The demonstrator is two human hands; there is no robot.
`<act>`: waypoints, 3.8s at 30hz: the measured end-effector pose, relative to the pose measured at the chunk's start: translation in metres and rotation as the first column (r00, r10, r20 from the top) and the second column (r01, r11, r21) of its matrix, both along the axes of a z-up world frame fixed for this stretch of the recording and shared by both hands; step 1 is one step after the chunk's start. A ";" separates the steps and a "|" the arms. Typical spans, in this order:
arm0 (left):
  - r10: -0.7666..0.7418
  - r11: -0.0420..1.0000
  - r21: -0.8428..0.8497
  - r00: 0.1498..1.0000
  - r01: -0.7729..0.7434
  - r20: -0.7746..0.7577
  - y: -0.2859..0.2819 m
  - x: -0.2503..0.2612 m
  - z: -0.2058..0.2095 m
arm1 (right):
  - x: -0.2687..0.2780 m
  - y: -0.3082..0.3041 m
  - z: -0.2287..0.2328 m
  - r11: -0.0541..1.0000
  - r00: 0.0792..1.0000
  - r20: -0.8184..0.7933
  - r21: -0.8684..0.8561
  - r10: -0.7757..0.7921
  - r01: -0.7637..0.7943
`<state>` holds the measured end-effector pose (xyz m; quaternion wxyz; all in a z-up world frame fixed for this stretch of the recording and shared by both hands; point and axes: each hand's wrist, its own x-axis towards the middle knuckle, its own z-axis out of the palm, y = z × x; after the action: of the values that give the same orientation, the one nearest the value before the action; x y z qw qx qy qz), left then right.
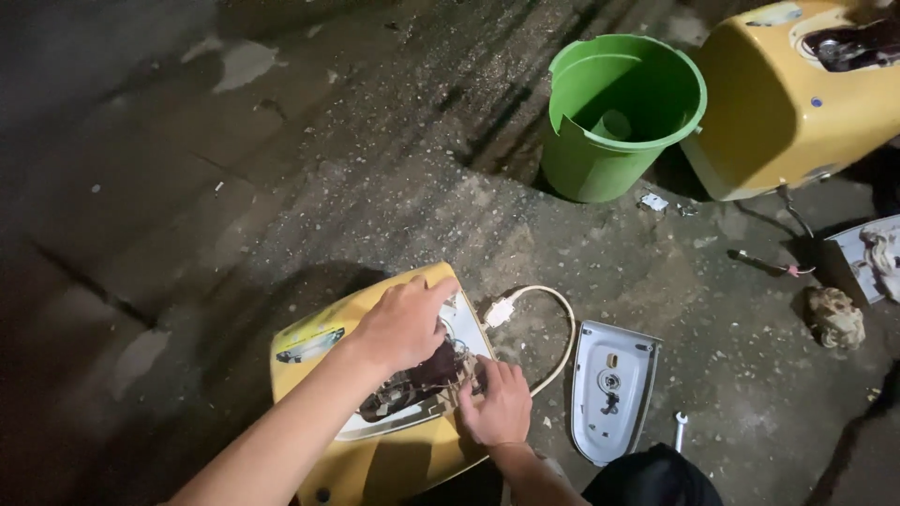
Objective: Inspecting and repairing the internal components of a small water heater using a screwdriver.
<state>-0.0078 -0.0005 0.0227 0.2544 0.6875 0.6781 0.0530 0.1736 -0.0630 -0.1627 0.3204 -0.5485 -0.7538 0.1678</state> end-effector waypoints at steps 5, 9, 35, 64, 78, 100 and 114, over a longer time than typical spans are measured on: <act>0.168 0.986 0.011 0.978 -0.168 -0.127 0.007 -0.002 -0.030 | 0.000 -0.001 0.002 1.000 1.000 0.016 -0.018 0.000 0.000; 0.147 0.989 0.007 0.973 -0.148 -0.177 0.005 -0.004 -0.031 | -0.002 -0.005 0.000 1.000 1.000 0.022 -0.001 -0.004 0.004; -0.023 0.995 0.086 0.982 0.040 -0.189 -0.001 0.016 -0.019 | 0.003 -0.005 -0.021 0.999 1.000 0.001 0.050 -0.010 0.010; 0.194 0.980 -0.022 0.973 -0.198 -0.122 0.004 0.023 -0.013 | 0.001 -0.001 -0.012 1.000 1.000 0.009 -0.010 -0.030 0.030; -0.073 0.930 -0.367 0.987 0.016 -0.142 0.003 0.014 0.013 | 0.002 -0.001 -0.024 0.999 0.999 0.040 -0.041 -0.030 0.031; 0.144 0.919 -0.349 0.980 -0.184 -0.138 0.002 0.008 0.005 | 0.002 -0.002 -0.024 0.999 0.998 0.038 -0.002 -0.051 0.051; -0.211 0.852 0.332 0.846 0.405 -0.490 0.006 -0.013 -0.080 | 0.002 0.001 -0.025 0.999 0.998 0.028 -0.006 -0.051 0.051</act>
<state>-0.0211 0.0057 -0.0575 -0.0540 0.8219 0.5671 0.0008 0.1758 -0.0621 -0.1881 0.3122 -0.5709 -0.7434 0.1547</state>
